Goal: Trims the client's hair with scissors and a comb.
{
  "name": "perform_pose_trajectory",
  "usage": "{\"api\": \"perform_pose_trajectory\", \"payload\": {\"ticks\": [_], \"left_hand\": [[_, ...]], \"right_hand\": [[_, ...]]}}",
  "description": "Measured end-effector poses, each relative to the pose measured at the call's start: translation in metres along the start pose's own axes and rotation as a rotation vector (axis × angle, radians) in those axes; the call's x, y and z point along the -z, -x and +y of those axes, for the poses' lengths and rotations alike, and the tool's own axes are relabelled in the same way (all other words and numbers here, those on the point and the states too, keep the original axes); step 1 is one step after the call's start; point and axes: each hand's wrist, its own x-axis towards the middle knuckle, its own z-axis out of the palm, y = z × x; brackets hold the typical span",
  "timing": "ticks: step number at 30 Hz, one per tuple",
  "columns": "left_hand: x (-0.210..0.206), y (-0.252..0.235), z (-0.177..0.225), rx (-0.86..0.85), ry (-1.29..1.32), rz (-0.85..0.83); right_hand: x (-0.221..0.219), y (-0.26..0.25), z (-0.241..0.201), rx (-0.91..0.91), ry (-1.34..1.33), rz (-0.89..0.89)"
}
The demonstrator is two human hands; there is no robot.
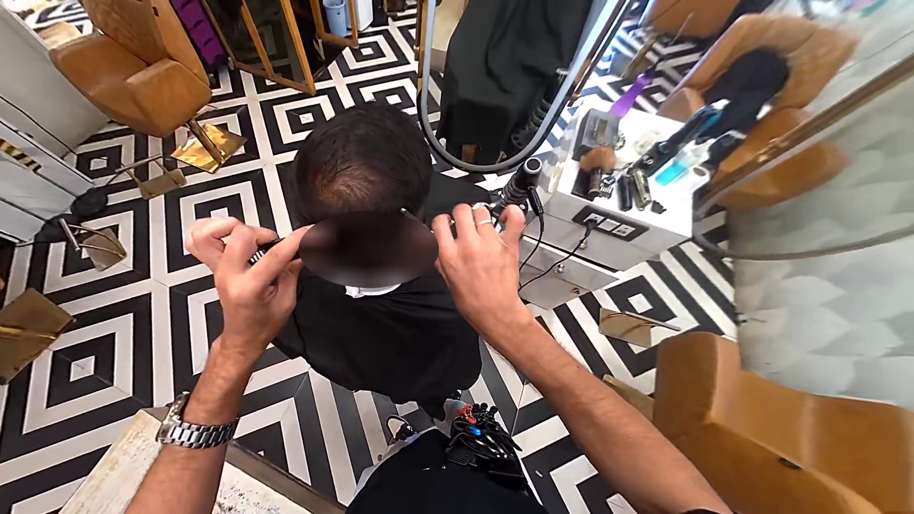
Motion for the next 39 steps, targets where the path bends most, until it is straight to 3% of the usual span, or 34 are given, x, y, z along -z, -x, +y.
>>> {"api": "perform_pose_trajectory", "payload": {"ticks": [4, 8, 11, 14, 19, 22, 25, 31, 33, 36, 39], "left_hand": [[0.005, -0.020, 0.003, -0.056, -0.037, 0.029], [0.020, -0.048, 0.003, -0.060, -0.049, 0.004], [0.022, -0.064, 0.001, -0.067, -0.002, -0.122], [0.010, -0.055, -0.008, -0.132, 0.018, -0.274], [-0.011, -0.006, -0.027, -0.261, -0.005, -0.361], [-0.018, 0.003, -0.037, -0.378, 0.102, -0.264], [-0.009, -0.008, -0.036, -0.316, 0.182, -0.189], [-0.027, 0.024, -0.081, -0.389, 0.264, -0.406], [-0.030, 0.041, -0.090, -0.326, 0.317, -0.372], [-0.030, 0.039, -0.100, -0.254, 0.353, -0.205], [-0.021, 0.015, -0.094, -0.245, 0.325, -0.106]], "right_hand": [[0.012, -0.022, -0.007, 0.019, 0.029, 0.021], [0.027, -0.016, 0.019, -0.040, -0.304, 0.021], [0.023, -0.011, 0.048, -0.199, -0.551, 0.001], [0.009, -0.004, 0.071, -0.366, -0.675, -0.008], [-0.006, 0.024, 0.072, -0.625, -0.798, -0.121], [0.002, 0.032, 0.058, -0.700, -0.831, -0.117], [0.012, 0.040, 0.037, -0.805, -0.840, -0.084], [0.019, 0.068, -0.027, -0.986, -0.785, -0.055], [0.017, 0.085, -0.043, -1.042, -0.763, -0.086], [0.009, 0.097, -0.062, -0.983, -0.589, -0.111], [0.006, 0.090, -0.080, -0.744, -0.193, -0.084]]}}
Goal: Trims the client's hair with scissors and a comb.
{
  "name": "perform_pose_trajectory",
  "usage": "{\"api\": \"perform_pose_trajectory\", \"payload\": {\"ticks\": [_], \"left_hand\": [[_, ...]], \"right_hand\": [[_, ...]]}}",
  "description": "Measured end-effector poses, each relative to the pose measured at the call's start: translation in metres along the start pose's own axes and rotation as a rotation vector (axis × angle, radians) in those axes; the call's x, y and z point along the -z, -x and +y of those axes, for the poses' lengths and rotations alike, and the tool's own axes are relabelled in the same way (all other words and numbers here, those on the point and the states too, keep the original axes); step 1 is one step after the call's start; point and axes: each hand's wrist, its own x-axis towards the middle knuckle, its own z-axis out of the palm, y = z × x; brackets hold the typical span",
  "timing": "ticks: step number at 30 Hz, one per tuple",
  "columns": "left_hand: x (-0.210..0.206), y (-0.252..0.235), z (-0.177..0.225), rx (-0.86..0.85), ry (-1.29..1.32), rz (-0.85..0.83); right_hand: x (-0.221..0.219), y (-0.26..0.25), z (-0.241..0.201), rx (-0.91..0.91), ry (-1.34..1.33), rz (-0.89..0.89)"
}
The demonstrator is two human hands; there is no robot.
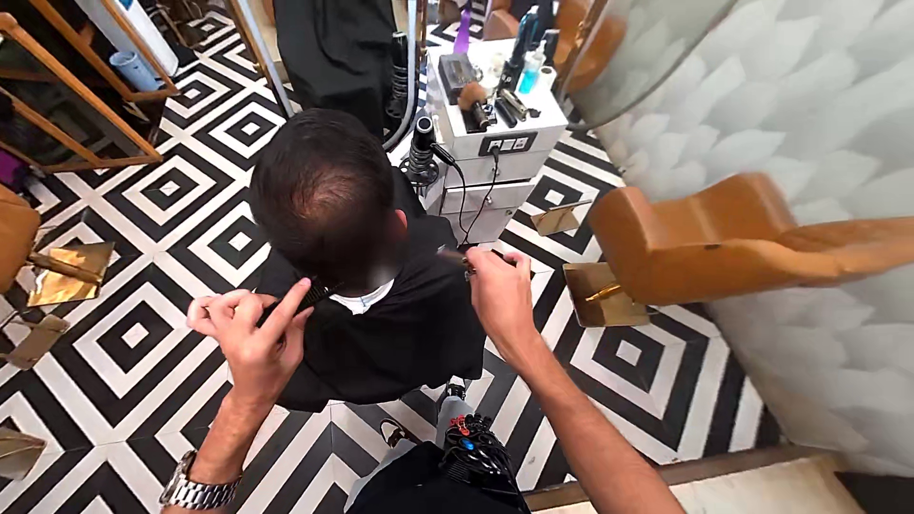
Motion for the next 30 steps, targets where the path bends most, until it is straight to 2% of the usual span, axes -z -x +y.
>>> {"api": "perform_pose_trajectory", "payload": {"ticks": [3, 6, 11, 14, 15, 18, 20, 23, 26, 28, 30], "left_hand": [[0.009, -0.026, 0.002, -0.014, -0.030, 0.058], [0.013, -0.041, 0.003, -0.025, -0.029, 0.062], [0.015, -0.051, 0.002, -0.039, -0.028, 0.076], [0.019, -0.055, 0.001, -0.071, 0.040, 0.084], [0.022, -0.054, -0.001, -0.080, 0.092, 0.038], [0.021, -0.040, -0.016, -0.110, 0.212, -0.248], [0.012, -0.025, -0.029, -0.110, 0.203, -0.325], [0.011, -0.030, -0.037, -0.104, 0.163, -0.196], [0.015, -0.053, -0.031, -0.116, 0.125, -0.079], [0.018, -0.064, -0.029, -0.123, 0.127, -0.021], [0.023, -0.067, -0.032, -0.131, 0.194, -0.073]], "right_hand": [[-0.008, -0.018, -0.024, 0.203, 0.204, 0.090], [-0.010, -0.046, -0.052, 0.265, 0.328, 0.119], [-0.001, -0.067, -0.079, 0.333, 0.388, 0.147], [0.006, -0.063, -0.073, 0.331, 0.254, 0.181], [0.009, -0.058, -0.068, 0.294, 0.148, 0.176], [0.023, -0.036, -0.049, 0.145, -0.135, 0.081], [0.023, -0.020, -0.040, 0.156, -0.036, 0.069], [0.009, -0.023, -0.043, 0.256, 0.242, 0.109], [0.000, -0.038, -0.065, 0.299, 0.372, 0.082], [-0.003, -0.048, -0.080, 0.273, 0.352, 0.085], [0.001, -0.049, -0.087, 0.199, 0.181, 0.143]]}}
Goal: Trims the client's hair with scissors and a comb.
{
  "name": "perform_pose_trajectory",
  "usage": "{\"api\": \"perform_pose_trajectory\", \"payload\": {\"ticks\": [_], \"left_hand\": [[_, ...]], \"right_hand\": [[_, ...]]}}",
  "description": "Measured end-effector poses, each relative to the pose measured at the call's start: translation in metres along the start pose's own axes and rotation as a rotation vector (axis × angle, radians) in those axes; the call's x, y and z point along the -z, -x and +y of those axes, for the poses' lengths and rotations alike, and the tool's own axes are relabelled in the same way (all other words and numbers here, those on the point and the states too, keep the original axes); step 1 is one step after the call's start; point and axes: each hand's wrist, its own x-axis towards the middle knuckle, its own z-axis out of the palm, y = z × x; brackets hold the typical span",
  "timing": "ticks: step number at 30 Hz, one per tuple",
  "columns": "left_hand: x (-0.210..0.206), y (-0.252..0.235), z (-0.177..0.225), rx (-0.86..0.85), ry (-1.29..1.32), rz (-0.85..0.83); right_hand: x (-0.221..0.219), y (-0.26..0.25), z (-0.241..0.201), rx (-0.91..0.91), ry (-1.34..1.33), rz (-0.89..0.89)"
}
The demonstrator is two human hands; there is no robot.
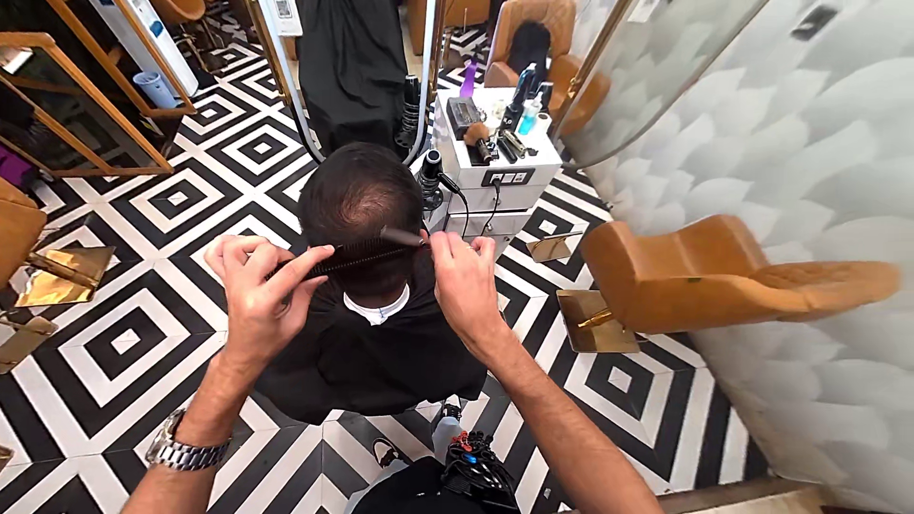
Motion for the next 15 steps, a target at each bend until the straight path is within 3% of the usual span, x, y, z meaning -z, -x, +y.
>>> {"api": "perform_pose_trajectory", "payload": {"ticks": [2, 4, 9, 15], "left_hand": [[0.004, 0.009, -0.009, -0.005, 0.084, -0.197], [-0.002, 0.025, -0.019, -0.011, 0.096, -0.287], [-0.004, 0.012, -0.010, 0.006, -0.001, -0.080], [0.003, -0.016, 0.003, -0.018, -0.072, 0.026]], "right_hand": [[0.010, 0.007, 0.004, -0.096, -0.119, 0.012], [0.012, 0.018, 0.014, -0.077, -0.038, -0.001], [0.000, 0.019, 0.024, 0.051, 0.142, -0.097], [-0.004, -0.013, 0.007, 0.097, 0.148, -0.044]]}}
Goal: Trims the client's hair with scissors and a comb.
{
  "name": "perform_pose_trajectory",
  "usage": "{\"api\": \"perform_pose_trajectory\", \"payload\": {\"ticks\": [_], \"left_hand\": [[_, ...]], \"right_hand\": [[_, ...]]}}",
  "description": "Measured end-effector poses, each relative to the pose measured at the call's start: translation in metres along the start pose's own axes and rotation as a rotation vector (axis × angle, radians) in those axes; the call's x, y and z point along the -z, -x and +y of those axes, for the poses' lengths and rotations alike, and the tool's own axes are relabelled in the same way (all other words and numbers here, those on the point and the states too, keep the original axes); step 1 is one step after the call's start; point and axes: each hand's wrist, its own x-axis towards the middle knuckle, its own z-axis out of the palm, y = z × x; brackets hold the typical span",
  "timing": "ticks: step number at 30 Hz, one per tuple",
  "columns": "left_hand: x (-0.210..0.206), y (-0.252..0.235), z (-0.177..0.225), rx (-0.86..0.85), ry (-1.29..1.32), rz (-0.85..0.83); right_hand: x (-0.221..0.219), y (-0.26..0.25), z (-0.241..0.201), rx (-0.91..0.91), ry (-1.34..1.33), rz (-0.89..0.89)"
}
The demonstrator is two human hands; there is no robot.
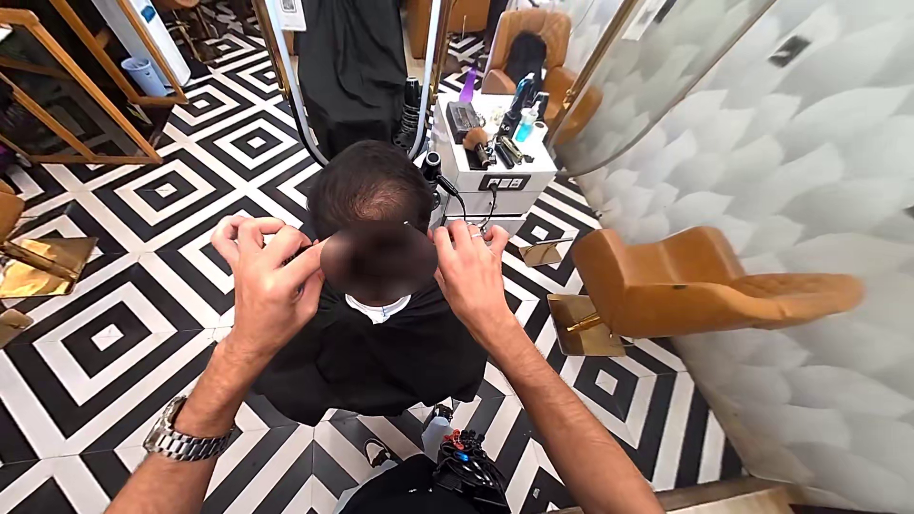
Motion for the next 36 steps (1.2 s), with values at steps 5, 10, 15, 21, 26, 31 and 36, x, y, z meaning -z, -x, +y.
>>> {"api": "perform_pose_trajectory", "payload": {"ticks": [5, 10, 15, 21, 26, 31, 36], "left_hand": [[0.010, -0.002, 0.000, -0.029, 0.100, -0.197], [0.004, 0.009, -0.006, -0.003, 0.078, -0.275], [0.008, -0.019, 0.003, 0.010, -0.014, -0.082], [0.017, -0.046, -0.015, -0.079, 0.055, -0.050], [0.012, -0.011, -0.030, -0.200, -0.062, -0.365], [-0.017, 0.094, -0.062, -0.167, -0.032, -0.286], [-0.046, 0.211, -0.058, 0.873, 0.227, 0.320]], "right_hand": [[0.008, 0.002, 0.005, -0.055, -0.158, 0.029], [0.008, 0.016, 0.025, -0.053, -0.148, -0.030], [0.008, -0.006, 0.011, 0.016, -0.098, -0.017], [0.022, -0.005, 0.038, -0.299, -0.714, -0.087], [0.008, 0.060, 0.071, -0.679, -1.666, -0.042], [-0.007, 0.148, 0.073, -1.184, -1.903, 0.267], [-0.047, 0.247, 0.086, -1.168, -1.138, 0.036]]}}
